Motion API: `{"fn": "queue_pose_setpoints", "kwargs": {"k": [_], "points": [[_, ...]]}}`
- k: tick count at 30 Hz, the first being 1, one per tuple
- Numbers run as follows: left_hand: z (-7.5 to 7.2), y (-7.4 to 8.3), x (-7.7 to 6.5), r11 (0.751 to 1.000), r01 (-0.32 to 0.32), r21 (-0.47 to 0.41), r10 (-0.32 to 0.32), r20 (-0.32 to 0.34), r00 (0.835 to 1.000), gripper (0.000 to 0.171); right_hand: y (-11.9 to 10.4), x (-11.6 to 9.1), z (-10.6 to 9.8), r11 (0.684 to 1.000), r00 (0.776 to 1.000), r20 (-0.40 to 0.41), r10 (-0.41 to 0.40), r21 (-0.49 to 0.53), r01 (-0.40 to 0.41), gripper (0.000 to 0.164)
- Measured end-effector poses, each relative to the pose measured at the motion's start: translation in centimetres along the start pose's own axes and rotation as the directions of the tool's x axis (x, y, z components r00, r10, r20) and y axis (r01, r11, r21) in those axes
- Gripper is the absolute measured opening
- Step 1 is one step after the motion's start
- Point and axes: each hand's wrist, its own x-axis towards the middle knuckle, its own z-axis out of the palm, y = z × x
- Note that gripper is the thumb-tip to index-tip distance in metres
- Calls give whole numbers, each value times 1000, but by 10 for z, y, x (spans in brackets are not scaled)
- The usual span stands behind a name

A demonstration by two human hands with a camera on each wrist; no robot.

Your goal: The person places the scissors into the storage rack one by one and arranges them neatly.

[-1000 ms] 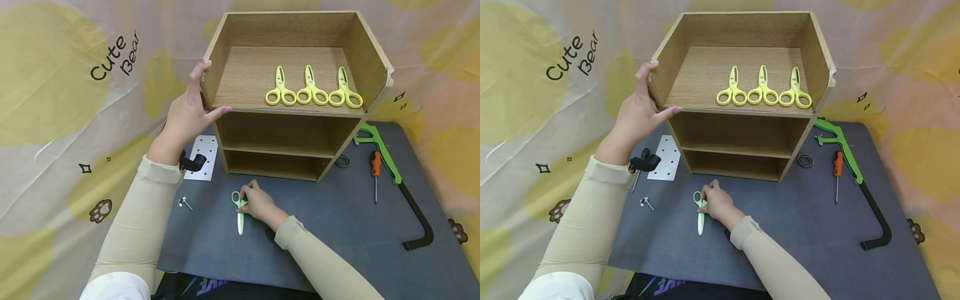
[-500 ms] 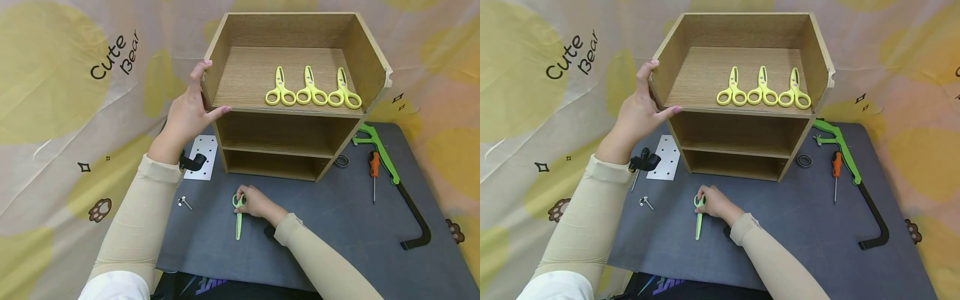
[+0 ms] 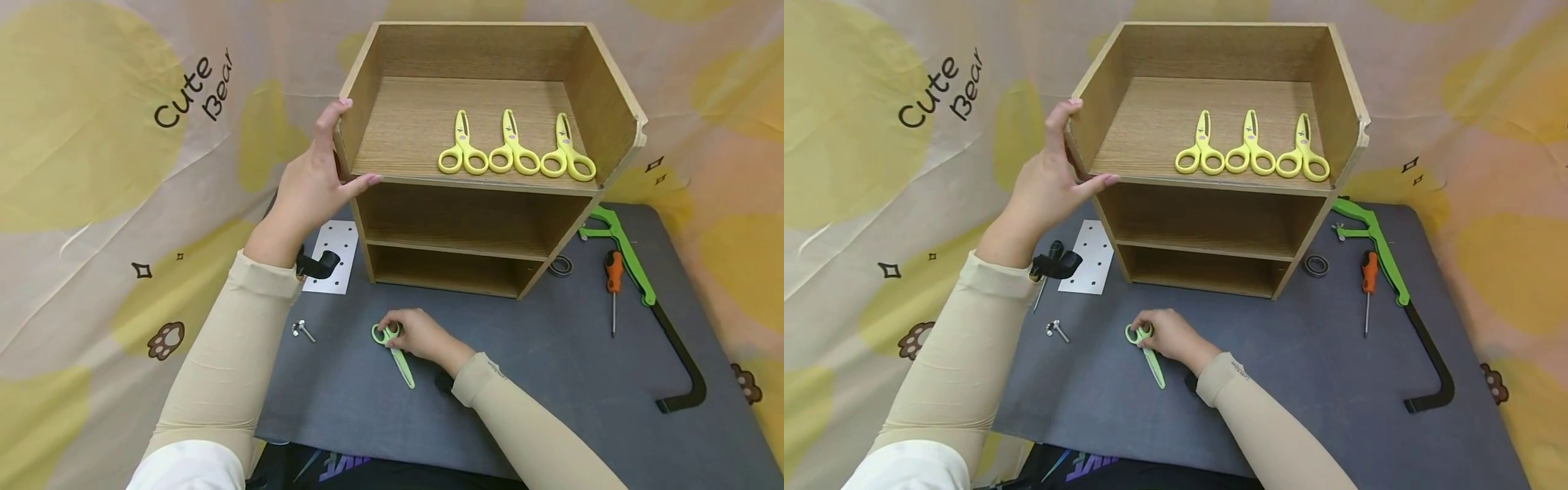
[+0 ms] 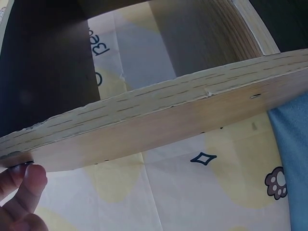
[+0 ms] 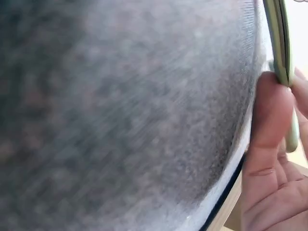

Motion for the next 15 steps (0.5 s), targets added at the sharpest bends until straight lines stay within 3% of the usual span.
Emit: {"fn": "queue_pose_setpoints", "kwargs": {"k": [7, 15], "points": [[1, 2, 0, 1000, -12, -4, 12, 8, 1000, 101, -10, -9, -16, 996, 993, -74, -95, -7, 94, 37], [0, 0, -2, 1000, -17, 4, 17, -5, 1000, 100, -43, -19, -46, 987, 967, -201, -160, -29, 157, 53]]}}
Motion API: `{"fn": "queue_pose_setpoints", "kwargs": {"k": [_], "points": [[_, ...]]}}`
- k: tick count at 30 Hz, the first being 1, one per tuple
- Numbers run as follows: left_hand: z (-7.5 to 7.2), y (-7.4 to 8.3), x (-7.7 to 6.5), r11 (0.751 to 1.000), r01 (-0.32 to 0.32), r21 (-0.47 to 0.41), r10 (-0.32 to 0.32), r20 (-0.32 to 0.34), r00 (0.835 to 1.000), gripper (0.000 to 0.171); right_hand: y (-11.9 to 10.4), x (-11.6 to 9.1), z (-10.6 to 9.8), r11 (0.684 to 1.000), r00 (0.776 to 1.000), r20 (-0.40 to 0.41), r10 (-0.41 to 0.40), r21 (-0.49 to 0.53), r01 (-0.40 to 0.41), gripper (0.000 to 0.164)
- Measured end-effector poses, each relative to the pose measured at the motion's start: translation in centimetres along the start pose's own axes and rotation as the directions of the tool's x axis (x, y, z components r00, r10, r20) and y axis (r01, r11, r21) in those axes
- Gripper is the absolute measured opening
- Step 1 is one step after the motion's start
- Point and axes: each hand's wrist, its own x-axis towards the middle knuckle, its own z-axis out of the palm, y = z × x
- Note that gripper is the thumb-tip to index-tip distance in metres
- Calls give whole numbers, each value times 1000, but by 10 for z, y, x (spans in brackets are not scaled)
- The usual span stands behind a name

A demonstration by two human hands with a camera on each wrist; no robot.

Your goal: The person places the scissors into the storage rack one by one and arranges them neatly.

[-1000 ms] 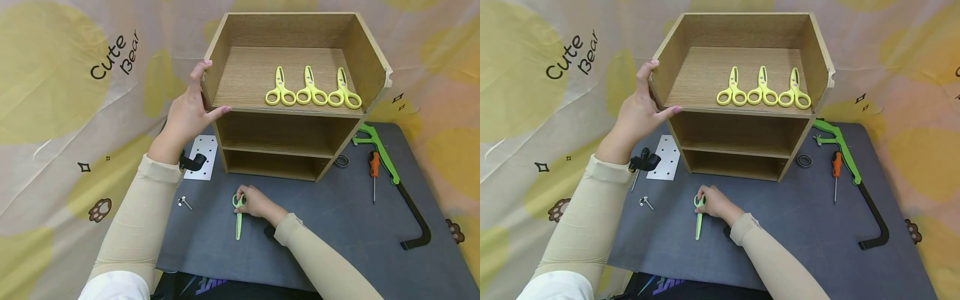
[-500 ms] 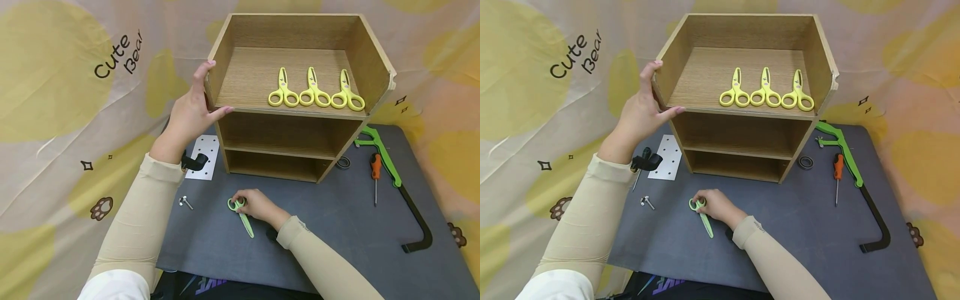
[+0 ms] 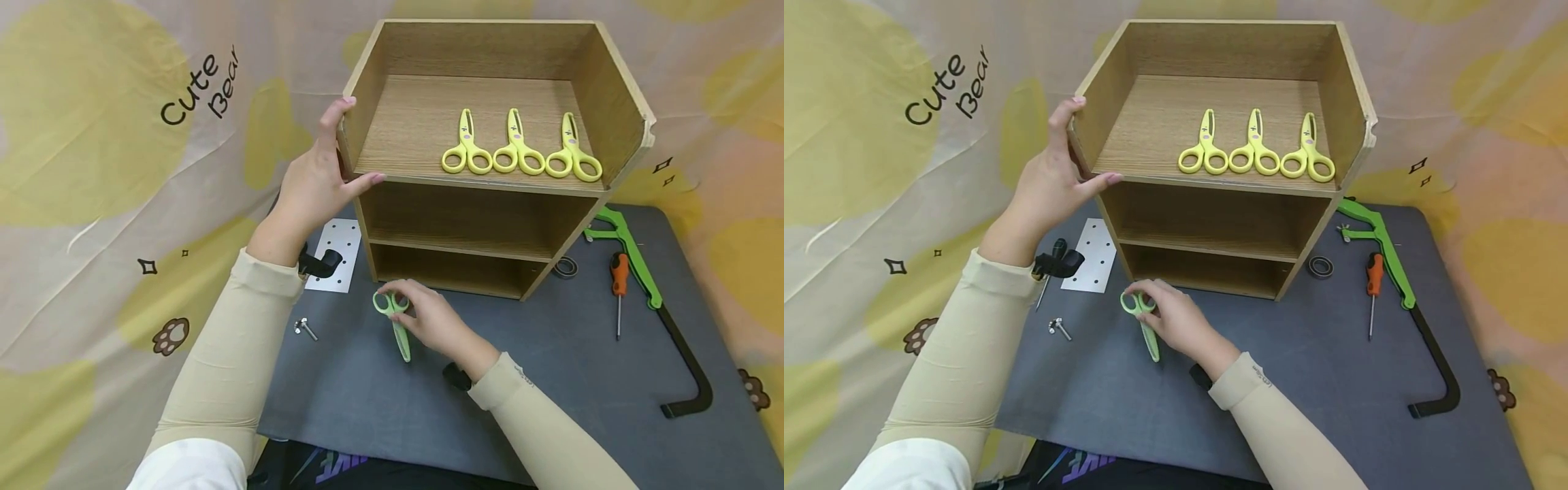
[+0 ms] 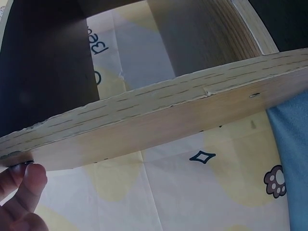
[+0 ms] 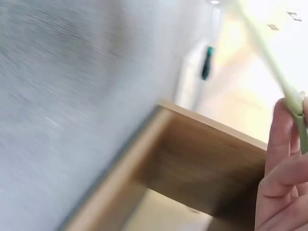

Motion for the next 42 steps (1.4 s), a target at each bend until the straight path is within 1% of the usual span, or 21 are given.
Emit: {"fn": "queue_pose_setpoints", "kwargs": {"k": [3, 6, 8, 10, 12, 14, 17, 18, 21, 24, 25, 27, 28, 29, 31, 33, 34, 37, 39, 40, 42], "points": [[0, 0, 0, 1000, -4, -5, 4, -5, 1000, 100, -18, -1, -16, 999, 997, -63, -32, -33, 30, 53], [0, 0, 0, 1000, -3, -9, 3, -8, 1000, 100, -36, -4, -32, 992, 985, -141, -102, -87, 90, 44], [0, 0, 0, 1000, -1, -12, 1, -7, 1000, 100, -47, -6, -43, 978, 963, -207, -174, -152, 144, 39], [0, 0, 0, 1000, -2, -13, 2, -7, 1000, 100, -57, -9, -53, 955, 926, -284, -249, -232, 186, 36], [0, 0, 0, 1000, -4, -15, 4, -8, 1000, 99, -67, -11, -62, 926, 877, -362, -317, -316, 204, 33], [0, 0, 0, 1000, -5, -18, 5, -7, 1000, 99, -76, -13, -70, 904, 821, -438, -367, -377, 203, 29], [0, 0, 0, 1000, -8, -24, 7, -8, 1000, 99, -89, -16, -81, 880, 737, -525, -425, -432, 199, 24], [0, 0, 1, 1000, -8, -24, 8, -9, 1000, 99, -93, -16, -84, 872, 706, -549, -447, -444, 206, 23], [0, 0, 1, 1000, -11, -24, 11, -11, 1000, 100, -102, -15, -93, 856, 616, -608, -501, -455, 247, 23], [0, 0, 1, 1000, -6, -28, 6, -10, 1000, 99, -111, -9, -101, 834, 516, -655, -552, -452, 317, 23], [0, 0, 1, 1000, -4, -29, 4, -9, 1000, 99, -113, -6, -104, 827, 490, -667, -562, -450, 336, 22], [0, 1, 1, 1000, -4, -30, 4, -9, 1000, 99, -117, 1, -108, 814, 445, -682, -580, -460, 354, 20], [-1, 0, 1, 1000, -2, -29, 2, -9, 1000, 99, -118, 6, -110, 807, 428, -685, -590, -472, 355, 19], [-1, 0, 0, 1000, -1, -27, 1, -9, 1000, 99, -118, 11, -111, 803, 419, -685, -595, -482, 351, 18], [-2, 0, 0, 1000, -9, -24, 9, -13, 1000, 99, -116, 22, -113, 798, 414, -682, -603, -506, 328, 16], [-2, -1, 0, 1000, -13, -22, 13, -16, 1000, 99, -110, 35, -114, 793, 417, -675, -609, -534, 293, 17], [-2, -1, 0, 1000, -15, -20, 14, -17, 1000, 99, -107, 41, -115, 791, 422, -671, -610, -546, 276, 17], [-2, -1, -1, 1000, -16, -21, 16, -15, 1000, 98, -96, 56, -116, 783, 450, -652, -611, -583, 219, 17], [-2, 0, -1, 1000, -15, -22, 15, -8, 1000, 98, -90, 62, -118, 776, 476, -635, -608, -602, 188, 15], [-3, 0, -2, 1000, -15, -23, 15, -5, 1000, 98, -87, 64, -119, 771, 491, -624, -608, -612, 177, 14], [-3, -1, -2, 1000, -16, -22, 16, -3, 1000, 98, -84, 67, -120, 758, 529, -594, -606, -634, 157, 12]]}}
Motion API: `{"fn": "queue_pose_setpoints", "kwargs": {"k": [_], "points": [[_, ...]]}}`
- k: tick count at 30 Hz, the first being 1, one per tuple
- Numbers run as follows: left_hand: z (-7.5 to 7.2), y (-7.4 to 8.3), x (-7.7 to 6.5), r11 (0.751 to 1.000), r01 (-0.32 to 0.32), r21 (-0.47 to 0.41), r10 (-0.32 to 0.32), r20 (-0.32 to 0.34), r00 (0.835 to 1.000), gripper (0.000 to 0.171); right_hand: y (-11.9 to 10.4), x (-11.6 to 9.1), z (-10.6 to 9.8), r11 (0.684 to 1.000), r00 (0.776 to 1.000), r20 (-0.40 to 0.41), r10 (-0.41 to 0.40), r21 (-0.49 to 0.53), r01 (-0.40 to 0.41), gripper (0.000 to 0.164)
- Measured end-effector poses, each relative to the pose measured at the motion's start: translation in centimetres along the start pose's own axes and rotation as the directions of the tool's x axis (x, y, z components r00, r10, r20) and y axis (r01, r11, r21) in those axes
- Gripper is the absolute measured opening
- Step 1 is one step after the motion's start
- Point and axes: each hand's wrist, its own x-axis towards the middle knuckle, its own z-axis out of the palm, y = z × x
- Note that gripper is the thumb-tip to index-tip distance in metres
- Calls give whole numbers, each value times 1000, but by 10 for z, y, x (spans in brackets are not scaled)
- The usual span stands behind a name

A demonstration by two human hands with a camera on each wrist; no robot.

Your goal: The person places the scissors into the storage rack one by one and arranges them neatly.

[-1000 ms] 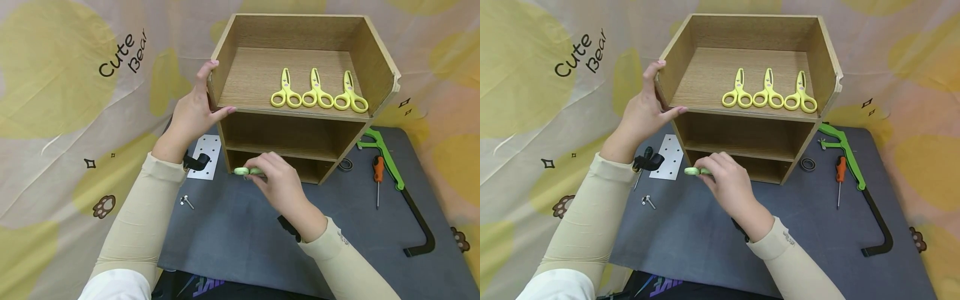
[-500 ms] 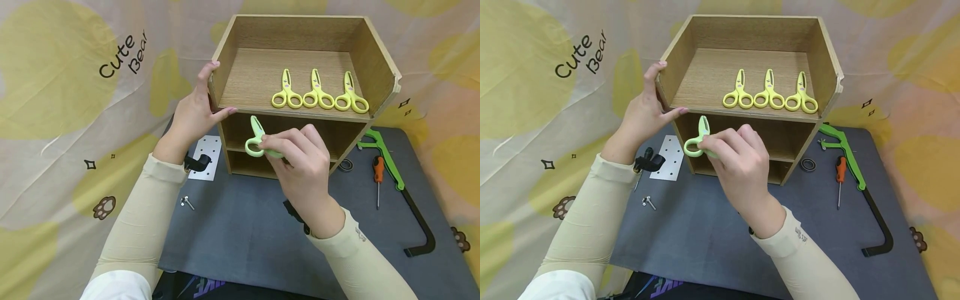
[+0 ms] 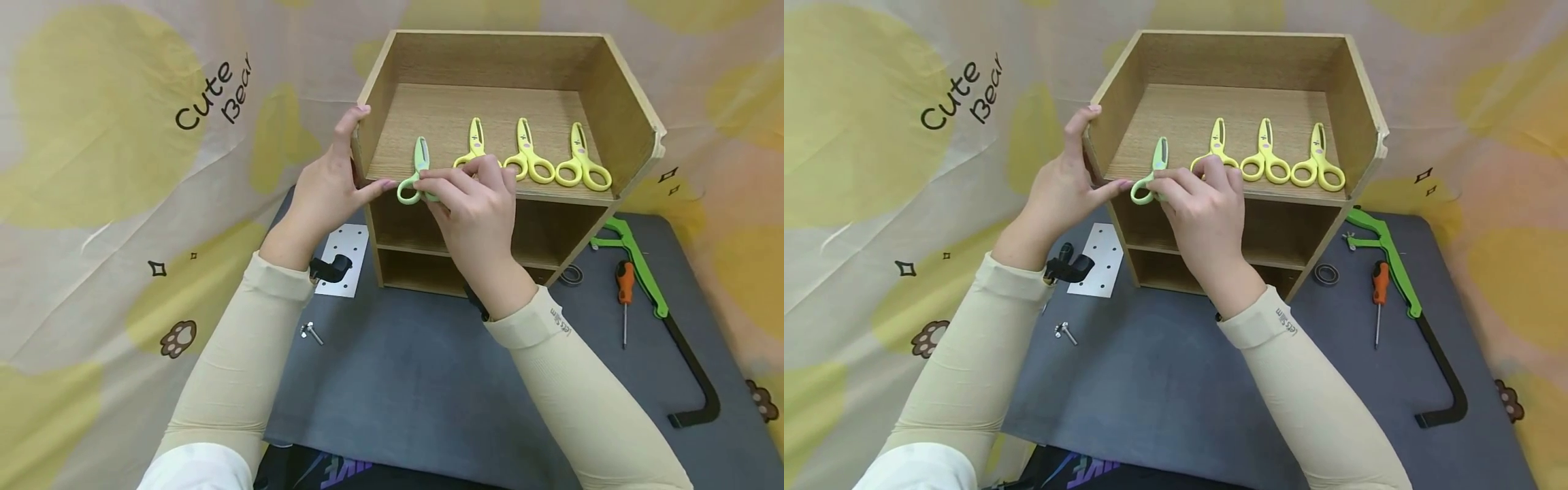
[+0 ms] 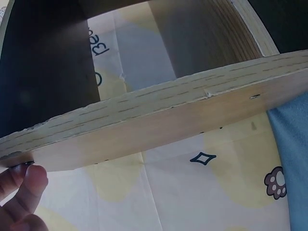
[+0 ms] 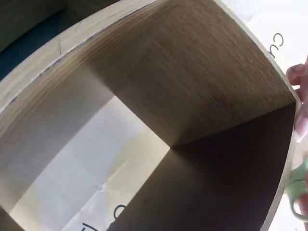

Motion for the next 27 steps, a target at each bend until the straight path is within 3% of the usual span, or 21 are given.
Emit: {"fn": "queue_pose_setpoints", "kwargs": {"k": [6, 12, 20, 27], "points": [[0, -1, 2, 1000, -22, 19, 22, -18, 1000, 99, 7, 3, 1, 994, 989, 148, -7, -102, 22, 17], [0, -1, 2, 999, -34, 24, 35, -28, 999, 98, 7, 9, -3, 977, 961, 274, 28, -210, 31, 24], [1, -1, 1, 999, -27, 26, 27, -27, 999, 98, -1, 2, -10, 965, 953, 291, 85, -261, -6, 26], [0, -2, 0, 999, -38, 20, 39, -32, 999, 98, 0, 4, -11, 952, 930, 340, 138, -303, -30, 32]]}}
